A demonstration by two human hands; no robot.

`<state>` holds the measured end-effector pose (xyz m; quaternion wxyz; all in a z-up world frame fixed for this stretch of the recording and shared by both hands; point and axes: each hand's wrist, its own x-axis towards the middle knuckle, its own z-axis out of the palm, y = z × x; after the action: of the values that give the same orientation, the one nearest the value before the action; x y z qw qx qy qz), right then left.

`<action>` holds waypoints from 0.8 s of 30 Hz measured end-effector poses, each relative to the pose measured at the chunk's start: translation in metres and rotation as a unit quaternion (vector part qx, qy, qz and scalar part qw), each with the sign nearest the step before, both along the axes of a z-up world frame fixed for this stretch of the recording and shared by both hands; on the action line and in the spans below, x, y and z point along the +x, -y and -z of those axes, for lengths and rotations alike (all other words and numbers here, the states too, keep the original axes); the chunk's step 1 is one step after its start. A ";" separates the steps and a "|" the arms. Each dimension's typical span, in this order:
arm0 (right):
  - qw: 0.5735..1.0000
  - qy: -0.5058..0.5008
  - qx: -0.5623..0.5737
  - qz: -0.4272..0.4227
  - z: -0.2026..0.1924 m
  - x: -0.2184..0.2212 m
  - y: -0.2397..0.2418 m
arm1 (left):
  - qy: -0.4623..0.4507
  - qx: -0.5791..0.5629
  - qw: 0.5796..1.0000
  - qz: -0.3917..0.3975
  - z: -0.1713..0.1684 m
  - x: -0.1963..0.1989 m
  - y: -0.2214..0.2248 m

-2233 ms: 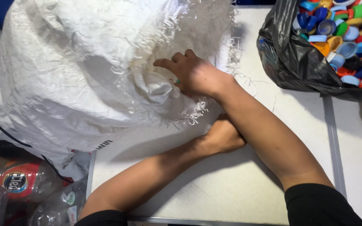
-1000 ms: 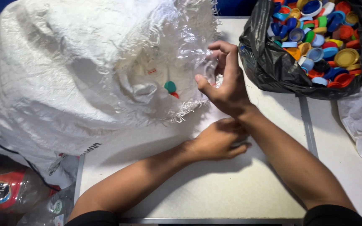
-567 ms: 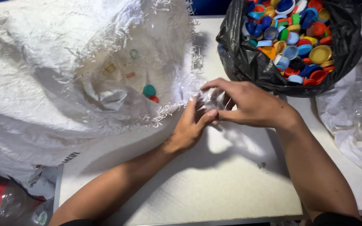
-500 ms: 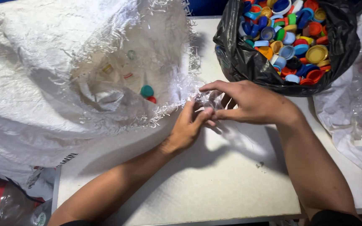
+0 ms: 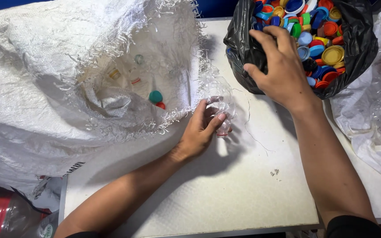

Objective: Sorting various plastic bottle caps and putting them into plastic bottles and sacks.

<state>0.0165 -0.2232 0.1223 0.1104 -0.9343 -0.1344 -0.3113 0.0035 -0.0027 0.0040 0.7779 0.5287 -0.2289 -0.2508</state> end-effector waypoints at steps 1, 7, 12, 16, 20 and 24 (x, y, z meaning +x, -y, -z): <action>1.000 0.000 0.000 0.000 0.000 0.000 -0.001 | 0.000 0.000 1.000 0.000 0.004 0.000 0.000; 0.995 -0.086 0.035 0.026 0.020 0.007 0.012 | 0.041 0.020 0.999 -0.013 0.009 0.001 0.002; 0.994 -0.075 0.084 0.007 0.017 0.007 0.012 | 0.038 0.034 0.999 -0.008 0.007 -0.001 0.001; 0.994 -0.054 0.097 -0.004 0.017 0.009 0.014 | 0.053 0.059 0.997 -0.005 -0.004 -0.004 -0.001; 0.990 -0.031 0.135 -0.011 0.017 0.010 0.015 | 0.098 0.108 0.989 -0.008 -0.008 -0.004 -0.002; 0.988 -0.034 0.150 -0.001 0.017 0.010 0.016 | 0.088 0.107 0.990 -0.002 -0.006 -0.005 -0.001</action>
<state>0.0268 -0.2391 0.1050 0.2546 -0.9169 -0.0835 -0.2956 -0.0012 -0.0014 0.0104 0.6943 0.6291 -0.2672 -0.2253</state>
